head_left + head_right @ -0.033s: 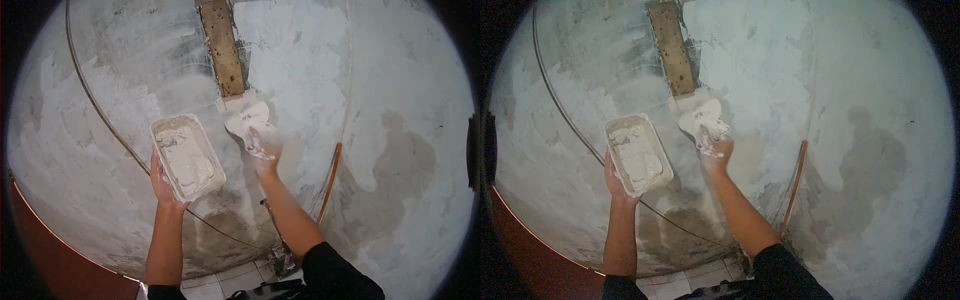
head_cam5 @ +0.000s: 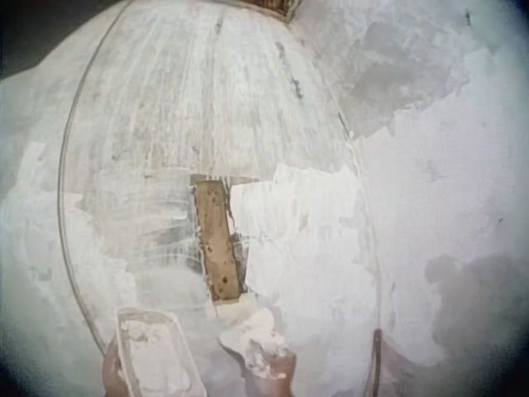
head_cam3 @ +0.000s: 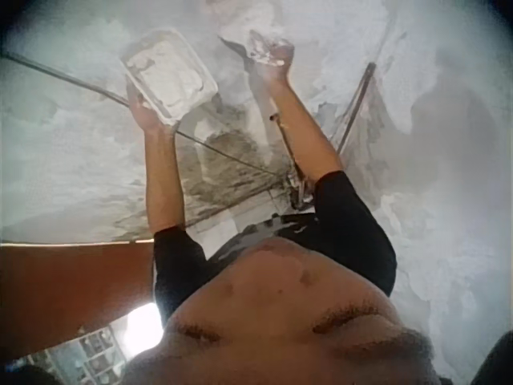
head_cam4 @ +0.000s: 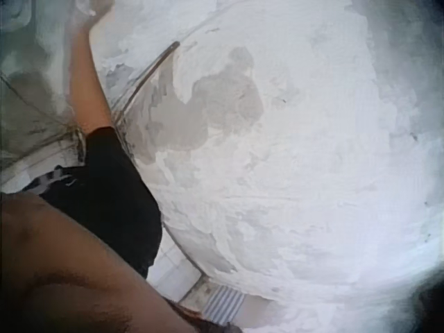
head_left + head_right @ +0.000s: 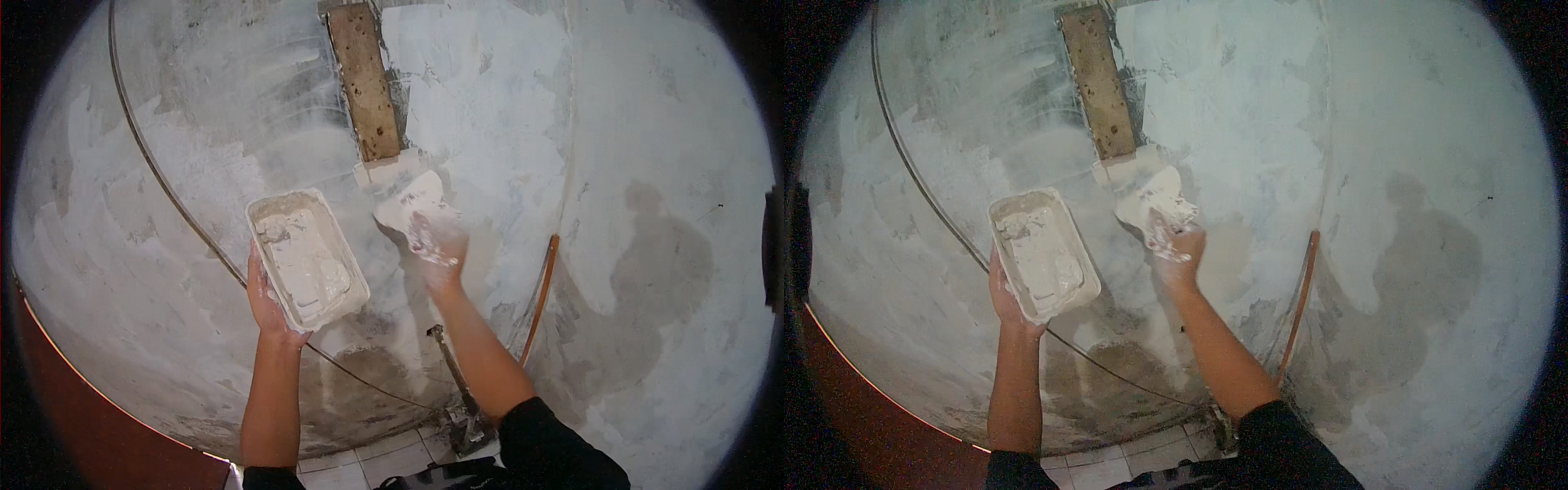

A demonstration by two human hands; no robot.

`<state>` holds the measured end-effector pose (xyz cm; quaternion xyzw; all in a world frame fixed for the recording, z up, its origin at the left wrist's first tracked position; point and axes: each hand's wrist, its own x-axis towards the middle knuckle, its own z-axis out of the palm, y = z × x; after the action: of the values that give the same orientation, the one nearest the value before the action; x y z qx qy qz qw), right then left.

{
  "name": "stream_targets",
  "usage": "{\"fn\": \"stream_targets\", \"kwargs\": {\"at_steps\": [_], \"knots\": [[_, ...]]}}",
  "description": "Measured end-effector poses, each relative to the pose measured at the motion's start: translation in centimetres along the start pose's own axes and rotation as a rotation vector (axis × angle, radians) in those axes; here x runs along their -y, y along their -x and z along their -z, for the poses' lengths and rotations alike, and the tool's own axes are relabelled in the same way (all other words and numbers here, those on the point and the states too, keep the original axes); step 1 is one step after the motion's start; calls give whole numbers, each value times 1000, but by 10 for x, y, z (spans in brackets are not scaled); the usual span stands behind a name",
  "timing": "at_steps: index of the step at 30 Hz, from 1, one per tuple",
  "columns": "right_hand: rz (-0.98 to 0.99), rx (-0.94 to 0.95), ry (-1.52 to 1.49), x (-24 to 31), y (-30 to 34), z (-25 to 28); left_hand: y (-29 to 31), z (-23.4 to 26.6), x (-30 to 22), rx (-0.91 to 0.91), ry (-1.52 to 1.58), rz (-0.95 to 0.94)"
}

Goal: Using a putty knife and joint compound to fill and smooth holes/cracks in an interior wall.

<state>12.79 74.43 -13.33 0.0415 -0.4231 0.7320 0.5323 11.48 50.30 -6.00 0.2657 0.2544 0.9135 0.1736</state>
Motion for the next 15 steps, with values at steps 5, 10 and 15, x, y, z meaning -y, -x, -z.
{"fn": "stream_targets", "kwargs": {"at_steps": [5,10,15], "knots": [[124,114,807,105,-7,31,16,-9,3,-34,-4,9],[159,200,963,167,-67,25,22,-31,1,37,-13,8],[319,351,683,183,-130,7,14,-63,11,33,-16,1]]}}
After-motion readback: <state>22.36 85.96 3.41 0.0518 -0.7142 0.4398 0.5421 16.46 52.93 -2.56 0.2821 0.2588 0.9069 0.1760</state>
